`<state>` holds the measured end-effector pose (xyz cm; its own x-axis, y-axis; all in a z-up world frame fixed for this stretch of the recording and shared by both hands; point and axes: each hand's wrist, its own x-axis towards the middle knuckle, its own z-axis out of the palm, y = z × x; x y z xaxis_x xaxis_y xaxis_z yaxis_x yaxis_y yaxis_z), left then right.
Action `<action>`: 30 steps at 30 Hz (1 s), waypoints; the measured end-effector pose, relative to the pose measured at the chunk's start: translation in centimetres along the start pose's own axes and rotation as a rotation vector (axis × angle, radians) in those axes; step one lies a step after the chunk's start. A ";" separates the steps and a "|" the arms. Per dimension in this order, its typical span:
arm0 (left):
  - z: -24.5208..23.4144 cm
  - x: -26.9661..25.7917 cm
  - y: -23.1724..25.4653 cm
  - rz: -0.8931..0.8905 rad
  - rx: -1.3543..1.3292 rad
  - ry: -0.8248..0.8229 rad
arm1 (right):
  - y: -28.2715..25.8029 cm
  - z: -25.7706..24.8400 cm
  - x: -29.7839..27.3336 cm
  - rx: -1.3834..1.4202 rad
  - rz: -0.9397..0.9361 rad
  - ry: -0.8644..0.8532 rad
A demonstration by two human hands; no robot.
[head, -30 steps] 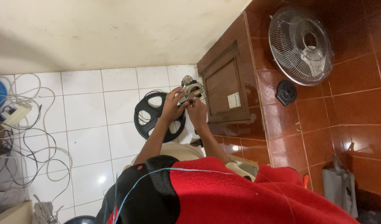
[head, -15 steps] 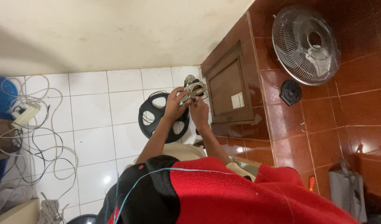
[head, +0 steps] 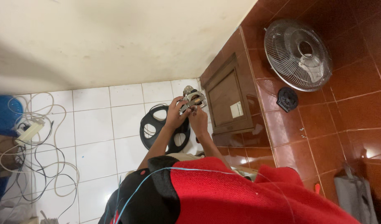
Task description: The person disassembles a standing fan motor, removes the rear housing, and uses a screwdriver to adjust internal components. They repeatedly tighten and loosen screws while manipulating the motor assembly on a tiled floor.
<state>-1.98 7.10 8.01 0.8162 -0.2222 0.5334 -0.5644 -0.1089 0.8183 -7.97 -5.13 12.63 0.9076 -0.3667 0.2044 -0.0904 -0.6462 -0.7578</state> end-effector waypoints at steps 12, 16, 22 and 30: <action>0.4 0.5 0.6 -0.142 -0.110 0.025 | 0.3 0.5 0.8 -0.136 -0.086 0.021; 0.5 0.6 0.2 -0.115 0.001 0.044 | 0.6 0.6 0.9 -0.124 -0.056 0.033; 2.3 0.3 -2.8 -0.195 -0.066 0.091 | 1.0 0.6 0.6 -0.136 -0.051 0.037; 3.8 0.7 -7.6 -0.303 -0.030 0.030 | 1.6 0.9 0.8 -0.125 -0.057 0.009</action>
<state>2.40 4.11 1.30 0.9503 -0.1553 0.2699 -0.2913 -0.1369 0.9468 -7.08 -5.85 11.07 0.9092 -0.3325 0.2508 -0.0897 -0.7443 -0.6618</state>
